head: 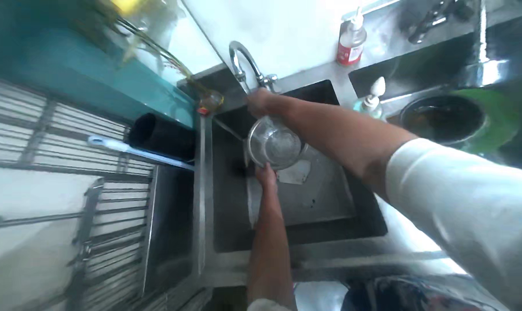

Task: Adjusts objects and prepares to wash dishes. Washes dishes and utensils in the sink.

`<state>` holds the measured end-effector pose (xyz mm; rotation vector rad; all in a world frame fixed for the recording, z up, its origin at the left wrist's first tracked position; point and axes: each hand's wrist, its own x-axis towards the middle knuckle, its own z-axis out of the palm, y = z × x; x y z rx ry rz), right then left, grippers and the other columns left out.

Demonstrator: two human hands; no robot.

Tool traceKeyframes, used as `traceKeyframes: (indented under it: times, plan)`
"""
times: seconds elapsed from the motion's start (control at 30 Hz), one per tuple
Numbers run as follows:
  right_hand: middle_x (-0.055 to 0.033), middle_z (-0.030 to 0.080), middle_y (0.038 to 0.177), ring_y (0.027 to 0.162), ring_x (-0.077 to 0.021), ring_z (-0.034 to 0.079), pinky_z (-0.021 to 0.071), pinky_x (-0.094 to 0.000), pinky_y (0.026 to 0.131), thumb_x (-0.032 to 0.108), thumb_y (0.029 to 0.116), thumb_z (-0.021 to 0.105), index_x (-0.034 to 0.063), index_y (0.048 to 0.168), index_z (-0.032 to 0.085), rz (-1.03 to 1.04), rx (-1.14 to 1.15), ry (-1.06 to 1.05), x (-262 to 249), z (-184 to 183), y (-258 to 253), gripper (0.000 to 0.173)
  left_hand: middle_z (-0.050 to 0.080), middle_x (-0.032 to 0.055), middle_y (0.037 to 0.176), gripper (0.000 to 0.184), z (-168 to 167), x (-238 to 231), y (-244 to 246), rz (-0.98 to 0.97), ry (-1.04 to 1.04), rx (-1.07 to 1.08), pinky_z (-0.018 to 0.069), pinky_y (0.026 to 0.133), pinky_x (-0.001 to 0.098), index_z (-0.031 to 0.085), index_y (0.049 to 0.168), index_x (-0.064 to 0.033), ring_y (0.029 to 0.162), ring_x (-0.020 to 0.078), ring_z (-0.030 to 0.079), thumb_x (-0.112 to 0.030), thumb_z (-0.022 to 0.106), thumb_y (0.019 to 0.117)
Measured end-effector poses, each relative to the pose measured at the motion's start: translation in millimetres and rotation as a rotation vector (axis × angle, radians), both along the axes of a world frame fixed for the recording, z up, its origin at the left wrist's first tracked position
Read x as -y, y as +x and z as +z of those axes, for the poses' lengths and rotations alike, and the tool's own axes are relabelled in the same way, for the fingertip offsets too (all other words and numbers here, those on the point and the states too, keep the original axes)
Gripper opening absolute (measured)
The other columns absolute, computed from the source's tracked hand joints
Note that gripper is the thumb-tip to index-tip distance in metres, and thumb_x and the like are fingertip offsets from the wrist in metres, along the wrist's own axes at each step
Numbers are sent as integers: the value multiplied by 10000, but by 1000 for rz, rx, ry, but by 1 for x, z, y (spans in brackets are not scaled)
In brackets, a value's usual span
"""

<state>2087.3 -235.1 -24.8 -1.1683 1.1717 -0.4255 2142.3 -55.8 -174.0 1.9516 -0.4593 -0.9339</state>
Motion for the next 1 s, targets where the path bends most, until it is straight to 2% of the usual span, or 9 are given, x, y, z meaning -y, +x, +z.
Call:
traceKeyframes:
  times: [0.1, 0.2, 0.27, 0.3, 0.37, 0.43, 0.7, 0.87, 1.0]
  plan:
    - [-76, 620, 901, 680, -133, 568, 504, -292, 638, 239, 1101, 454, 4, 1227, 612, -23, 43, 71, 4, -10, 18, 310, 591, 213, 1073, 404, -7, 1, -2, 11, -104, 9, 538, 600, 322, 399, 1466, 34, 685, 179, 596, -98, 472, 1090]
    - [-23, 568, 734, 544, -93, 512, 446, -253, 518, 390, 1117, 423, 32, 1108, 629, -18, 66, 92, -2, -21, 21, 413, 582, 234, 1128, 435, -9, 3, -2, 21, -150, -24, 551, 628, 325, 363, 1495, 30, 723, 190, 609, -96, 469, 1092]
    - [-50, 580, 783, 583, -117, 523, 458, -282, 550, 416, 1118, 416, 24, 1144, 636, 61, -60, -25, 0, -32, 18, 450, 584, 231, 1127, 435, -9, 6, 0, 40, -149, -47, 543, 620, 317, 367, 1495, 26, 706, 182, 600, -102, 474, 1093]
    - [-89, 618, 872, 675, -159, 575, 500, -335, 629, 391, 1111, 448, 15, 1177, 645, 103, -171, -121, 5, -37, 14, 429, 579, 223, 1126, 434, -9, 8, 0, 45, -154, -56, 536, 613, 308, 366, 1495, 25, 697, 173, 593, -105, 472, 1095]
    - [-241, 661, 1234, 1118, -355, 657, 514, -558, 968, 295, 1053, 582, -36, 1268, 642, 129, -353, -232, 16, -40, -4, 399, 579, 221, 1130, 432, -7, 11, -1, 43, -185, -52, 538, 606, 295, 369, 1489, 38, 704, 169, 603, -99, 473, 1093]
    - [-277, 624, 1332, 1263, -416, 600, 458, -620, 1051, 271, 1034, 598, -46, 1283, 637, 33, -406, -256, 25, -42, -22, 404, 593, 228, 1145, 430, -4, 11, 0, 31, -220, -38, 548, 625, 297, 372, 1494, 37, 737, 176, 622, -95, 464, 1095]
    - [-273, 632, 1310, 1248, -413, 601, 467, -617, 1032, 302, 1001, 648, -28, 1286, 646, -176, -435, -234, 55, -54, -57, 436, 625, 269, 1201, 418, -5, 14, 10, -102, -178, 191, 588, 759, 400, 413, 1474, 60, 882, 260, 680, -105, 465, 1093]
    - [-290, 603, 1336, 1249, -412, 590, 465, -594, 1037, 241, 1026, 616, -50, 1377, 556, -172, -276, -169, 66, -80, -54, 460, 582, 301, 1382, 494, 9, 7, 27, -306, 50, 501, 438, 1121, 477, 383, 1520, 76, 1293, 368, 586, -138, 465, 1082]
    - [-286, 601, 1335, 1200, -392, 612, 491, -549, 999, 206, 1043, 600, -48, 1421, 517, -199, -174, -140, 65, -81, -51, 463, 680, 296, 1185, 522, 33, 3, 35, -536, 307, 730, 503, 998, 572, 379, 1563, -14, 1123, 434, 669, -199, 461, 1082]
